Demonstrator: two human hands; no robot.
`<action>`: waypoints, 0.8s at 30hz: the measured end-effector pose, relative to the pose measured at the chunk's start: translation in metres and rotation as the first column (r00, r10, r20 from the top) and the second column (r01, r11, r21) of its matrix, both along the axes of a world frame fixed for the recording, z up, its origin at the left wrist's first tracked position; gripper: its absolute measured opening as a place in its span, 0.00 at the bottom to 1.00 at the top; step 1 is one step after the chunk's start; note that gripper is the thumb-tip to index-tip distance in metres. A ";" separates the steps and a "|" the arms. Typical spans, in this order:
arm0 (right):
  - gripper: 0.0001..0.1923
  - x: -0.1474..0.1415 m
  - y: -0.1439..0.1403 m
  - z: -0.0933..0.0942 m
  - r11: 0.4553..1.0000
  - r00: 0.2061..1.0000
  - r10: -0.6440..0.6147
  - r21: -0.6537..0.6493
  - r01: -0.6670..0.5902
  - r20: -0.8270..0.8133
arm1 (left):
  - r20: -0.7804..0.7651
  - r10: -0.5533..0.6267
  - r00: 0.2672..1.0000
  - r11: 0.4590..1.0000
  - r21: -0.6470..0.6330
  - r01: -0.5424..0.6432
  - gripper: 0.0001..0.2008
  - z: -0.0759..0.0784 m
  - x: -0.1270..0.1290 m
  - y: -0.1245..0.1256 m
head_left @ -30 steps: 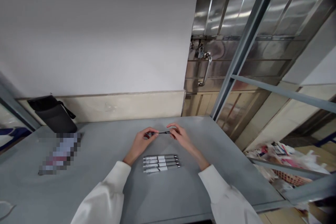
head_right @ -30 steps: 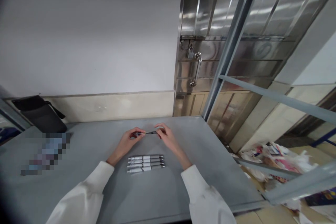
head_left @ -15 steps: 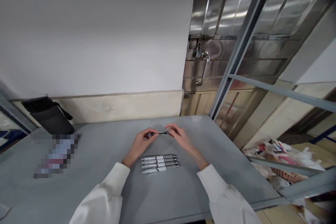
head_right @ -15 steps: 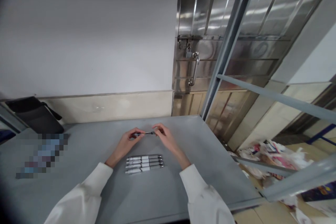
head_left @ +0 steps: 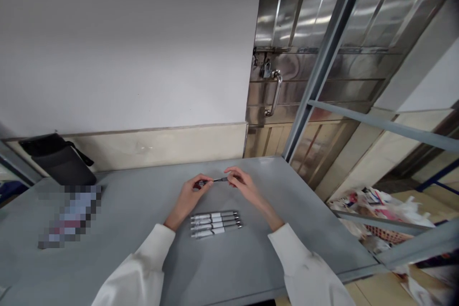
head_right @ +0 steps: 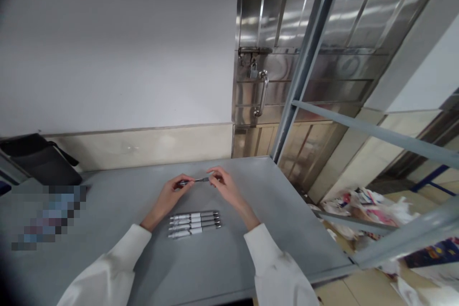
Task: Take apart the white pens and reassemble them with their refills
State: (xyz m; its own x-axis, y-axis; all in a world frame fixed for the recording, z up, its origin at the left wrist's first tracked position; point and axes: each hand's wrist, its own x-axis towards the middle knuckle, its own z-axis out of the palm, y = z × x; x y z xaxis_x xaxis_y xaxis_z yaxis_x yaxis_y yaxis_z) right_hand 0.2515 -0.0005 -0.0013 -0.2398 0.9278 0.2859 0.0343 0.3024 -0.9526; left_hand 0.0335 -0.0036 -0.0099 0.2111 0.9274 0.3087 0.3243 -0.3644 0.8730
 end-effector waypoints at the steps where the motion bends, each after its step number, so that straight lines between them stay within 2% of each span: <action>1: 0.14 0.000 -0.001 0.001 1.000 1.000 0.016 -0.001 -0.016 0.002 | 0.004 0.002 1.000 1.000 0.000 -0.002 0.14 0.000 0.000 0.000; 10: 0.20 0.002 0.007 -0.014 0.991 0.999 0.039 -0.130 -0.037 0.010 | -0.016 -0.012 1.000 0.998 0.067 0.013 0.12 0.006 0.000 -0.005; 14: 0.22 0.001 0.013 -0.020 0.983 0.995 0.102 -0.157 -0.100 0.002 | -0.038 -0.020 0.999 0.994 0.108 0.024 0.12 0.007 -0.003 -0.006; 19: 0.20 -0.001 0.012 -0.020 0.975 0.991 0.135 -0.180 -0.128 0.026 | -0.001 -0.011 1.000 1.000 0.003 0.011 0.13 0.001 -0.006 0.000; 21: 0.19 -0.003 0.008 -0.017 0.968 0.984 0.178 -0.186 -0.169 0.029 | 0.072 -0.018 0.997 0.998 -0.057 0.022 0.15 -0.001 -0.005 0.003; 24: 0.16 -0.007 0.000 -0.012 0.956 0.963 0.261 -0.157 -0.248 0.069 | 0.195 -0.079 0.978 0.988 -0.117 0.103 0.17 -0.002 -0.003 0.006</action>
